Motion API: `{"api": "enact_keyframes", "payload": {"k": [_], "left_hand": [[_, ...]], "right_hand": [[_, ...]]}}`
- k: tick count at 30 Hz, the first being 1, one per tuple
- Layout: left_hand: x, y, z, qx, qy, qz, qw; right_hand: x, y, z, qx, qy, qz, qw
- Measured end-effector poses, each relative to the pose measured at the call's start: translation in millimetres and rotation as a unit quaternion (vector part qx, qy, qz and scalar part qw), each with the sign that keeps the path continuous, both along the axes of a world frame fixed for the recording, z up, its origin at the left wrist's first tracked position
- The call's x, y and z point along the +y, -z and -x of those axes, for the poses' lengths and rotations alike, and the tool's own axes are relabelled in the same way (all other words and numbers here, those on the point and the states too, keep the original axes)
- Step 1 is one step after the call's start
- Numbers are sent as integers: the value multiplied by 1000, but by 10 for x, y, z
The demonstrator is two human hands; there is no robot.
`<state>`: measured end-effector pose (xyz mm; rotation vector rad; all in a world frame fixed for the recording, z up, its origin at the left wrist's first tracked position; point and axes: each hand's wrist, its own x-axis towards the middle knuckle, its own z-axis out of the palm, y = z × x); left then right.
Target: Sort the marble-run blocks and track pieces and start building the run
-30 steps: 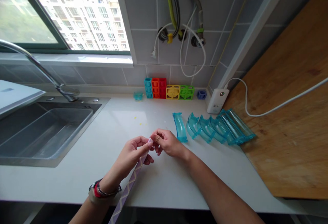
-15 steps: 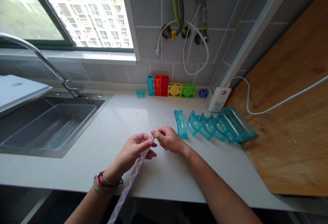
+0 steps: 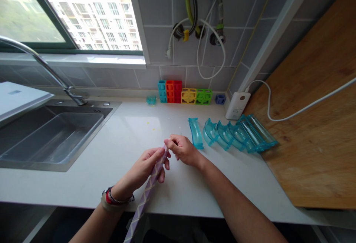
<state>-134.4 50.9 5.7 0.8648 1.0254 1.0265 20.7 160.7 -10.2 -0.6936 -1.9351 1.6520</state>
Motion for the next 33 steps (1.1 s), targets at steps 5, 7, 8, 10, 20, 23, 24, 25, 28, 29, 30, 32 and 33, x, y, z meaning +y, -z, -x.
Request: {"api": "enact_keyframes", "payload": {"k": [5, 7, 8, 10, 20, 23, 24, 25, 28, 29, 30, 32, 33], "left_hand": [[-12, 6, 20, -27, -3, 26, 999], [-13, -8, 40, -32, -1, 39, 999], [-13, -16, 53, -32, 2, 43, 999], [-14, -30, 78, -32, 3, 47, 998], [8, 3, 51, -2, -27, 38, 999], [23, 9, 32, 4, -40, 14, 999], [24, 4, 32, 8, -43, 8, 999], [23, -5, 34, 13, -44, 3, 999], [9, -43, 46, 25, -19, -8, 999], [2, -55, 49, 27, -7, -7, 1000], [-4, -65, 51, 28, 3, -1, 1000], [-13, -78, 55, 30, 14, 16, 999], [-16, -82, 57, 31, 18, 24, 999]], "right_hand": [[-10, -25, -10, -5, -16, -45, 999], [-12, -46, -20, -13, -14, -95, 995], [-10, -58, -29, -19, -11, -126, 992], [-3, -87, -51, -30, -7, -186, 982], [15, -165, -115, -52, -26, -213, 975], [-3, -122, -70, -54, 9, -138, 989], [-9, -109, -55, -57, 9, -107, 993], [-14, -100, -43, -57, 5, -77, 995], [-20, -86, -25, -36, 1, -25, 999], [-19, -83, -24, -30, 5, -24, 999], [-16, -80, -23, -27, 8, -26, 999], [-8, -73, -23, -24, 5, -20, 999], [-4, -70, -21, -22, -4, -11, 1000]]}}
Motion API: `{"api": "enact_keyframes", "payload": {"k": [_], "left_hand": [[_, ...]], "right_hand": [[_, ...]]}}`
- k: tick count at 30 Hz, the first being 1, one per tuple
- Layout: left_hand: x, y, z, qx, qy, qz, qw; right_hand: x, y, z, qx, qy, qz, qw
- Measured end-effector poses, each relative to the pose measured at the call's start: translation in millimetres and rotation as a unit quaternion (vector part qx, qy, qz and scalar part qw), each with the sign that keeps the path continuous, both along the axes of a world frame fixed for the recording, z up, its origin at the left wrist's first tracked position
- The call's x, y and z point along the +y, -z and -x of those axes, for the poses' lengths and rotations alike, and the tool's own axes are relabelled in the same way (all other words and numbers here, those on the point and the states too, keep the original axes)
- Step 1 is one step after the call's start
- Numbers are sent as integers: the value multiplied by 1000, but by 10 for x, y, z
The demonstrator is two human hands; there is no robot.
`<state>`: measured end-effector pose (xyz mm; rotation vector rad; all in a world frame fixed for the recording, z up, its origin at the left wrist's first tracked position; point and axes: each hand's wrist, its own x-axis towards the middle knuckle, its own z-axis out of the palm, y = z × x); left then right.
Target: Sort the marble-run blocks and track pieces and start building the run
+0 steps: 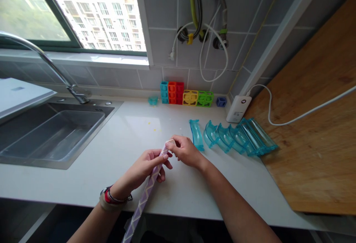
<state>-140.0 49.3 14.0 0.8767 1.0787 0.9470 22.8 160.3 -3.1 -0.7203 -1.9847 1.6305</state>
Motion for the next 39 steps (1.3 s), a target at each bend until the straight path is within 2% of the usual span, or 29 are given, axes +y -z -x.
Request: {"api": "enact_keyframes", "payload": {"k": [5, 23, 31, 39], "left_hand": [[-5, -13, 10, 3, 21, 7, 1000], [-2, -16, 28, -33, 41, -1, 999], [5, 24, -21, 46, 4, -13, 999], [1, 85, -15, 56, -18, -7, 998]], "right_hand": [[6, -13, 7, 26, -43, 40, 998], [-5, -90, -16, 41, -60, 56, 996], [-6, -34, -6, 26, -50, 51, 997], [-36, 37, 47, 30, -38, 86, 995]]}}
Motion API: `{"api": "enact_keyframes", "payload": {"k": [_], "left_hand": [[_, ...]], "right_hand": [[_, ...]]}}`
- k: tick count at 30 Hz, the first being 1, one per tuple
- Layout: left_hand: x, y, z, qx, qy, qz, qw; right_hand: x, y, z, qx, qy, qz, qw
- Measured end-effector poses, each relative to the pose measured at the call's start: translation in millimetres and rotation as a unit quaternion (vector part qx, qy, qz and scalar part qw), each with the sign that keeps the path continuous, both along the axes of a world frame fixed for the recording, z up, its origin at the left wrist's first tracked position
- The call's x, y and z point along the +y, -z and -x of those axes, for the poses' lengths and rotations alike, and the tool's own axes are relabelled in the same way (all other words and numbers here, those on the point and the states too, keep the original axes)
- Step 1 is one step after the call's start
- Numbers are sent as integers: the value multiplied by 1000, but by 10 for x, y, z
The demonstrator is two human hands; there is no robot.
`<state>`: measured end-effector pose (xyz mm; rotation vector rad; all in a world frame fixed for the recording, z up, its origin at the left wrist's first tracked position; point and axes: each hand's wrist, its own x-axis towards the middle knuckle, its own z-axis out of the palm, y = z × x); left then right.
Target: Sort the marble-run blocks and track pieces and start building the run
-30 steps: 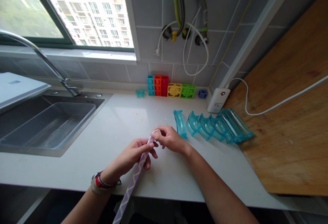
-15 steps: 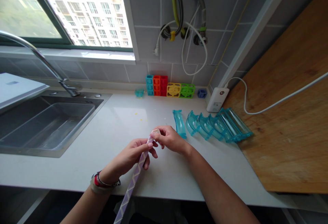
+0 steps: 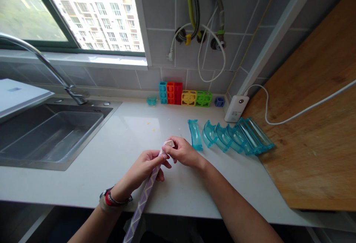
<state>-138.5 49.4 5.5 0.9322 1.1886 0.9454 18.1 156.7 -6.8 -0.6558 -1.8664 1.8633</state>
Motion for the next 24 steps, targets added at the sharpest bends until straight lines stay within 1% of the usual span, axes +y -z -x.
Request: {"api": "enact_keyframes", "payload": {"k": [2, 5, 8, 11, 15, 18, 22, 24], "left_hand": [[-2, 7, -8, 28, -15, -4, 999], [1, 30, -26, 85, -39, -27, 995], [12, 67, -38, 92, -40, -27, 995], [21, 113, -40, 105, -47, -29, 993], [21, 165, -38, 133, -55, -41, 989], [22, 171, -40, 139, -55, -47, 988], [24, 121, -38, 108, -47, -35, 992], [19, 73, -29, 77, -36, -25, 996]], "right_hand": [[-13, 20, 12, -16, 14, -16, 1000], [-43, 34, 21, -59, 62, -89, 992], [-83, 27, 35, -96, 112, -168, 975], [-128, 13, 64, -116, 155, -212, 958], [-178, 2, 103, -130, 185, -227, 947], [-196, 8, 114, -134, 191, -228, 945], [-179, 17, 99, -119, 185, -213, 952], [-156, 0, 80, -97, 170, -180, 964]]}}
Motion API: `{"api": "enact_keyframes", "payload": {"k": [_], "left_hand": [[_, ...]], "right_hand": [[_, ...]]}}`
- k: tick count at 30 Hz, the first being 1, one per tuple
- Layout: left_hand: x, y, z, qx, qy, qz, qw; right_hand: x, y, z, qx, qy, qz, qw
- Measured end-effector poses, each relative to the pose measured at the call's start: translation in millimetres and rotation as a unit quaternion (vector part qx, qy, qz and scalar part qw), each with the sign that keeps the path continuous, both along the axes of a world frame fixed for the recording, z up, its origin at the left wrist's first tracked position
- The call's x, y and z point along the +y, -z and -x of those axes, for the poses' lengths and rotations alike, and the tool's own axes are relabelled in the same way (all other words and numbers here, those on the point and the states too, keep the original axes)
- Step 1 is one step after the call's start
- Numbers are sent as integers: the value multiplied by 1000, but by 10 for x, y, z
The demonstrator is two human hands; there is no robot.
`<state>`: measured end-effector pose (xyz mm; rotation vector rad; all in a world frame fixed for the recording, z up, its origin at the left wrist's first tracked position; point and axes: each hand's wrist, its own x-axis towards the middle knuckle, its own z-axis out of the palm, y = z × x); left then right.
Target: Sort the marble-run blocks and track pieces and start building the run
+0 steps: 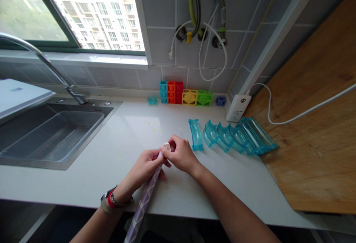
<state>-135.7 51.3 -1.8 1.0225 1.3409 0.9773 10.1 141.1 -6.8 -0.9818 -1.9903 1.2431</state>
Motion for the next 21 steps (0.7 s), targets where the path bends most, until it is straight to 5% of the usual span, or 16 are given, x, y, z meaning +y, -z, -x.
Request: {"api": "enact_keyframes", "payload": {"k": [5, 11, 15, 21], "left_hand": [[-19, -117, 49, -120, 59, 12, 991], [-25, -145, 83, -208, 74, 27, 975], [-37, -149, 60, -224, 60, 35, 972], [-39, -118, 30, -240, 40, 36, 969]], "right_hand": [[69, -90, -57, 104, -119, 139, 978], [132, -65, -89, 172, -163, 165, 957], [156, -61, -114, 180, -179, 131, 958], [98, -71, -131, 113, -111, -3, 987]]}}
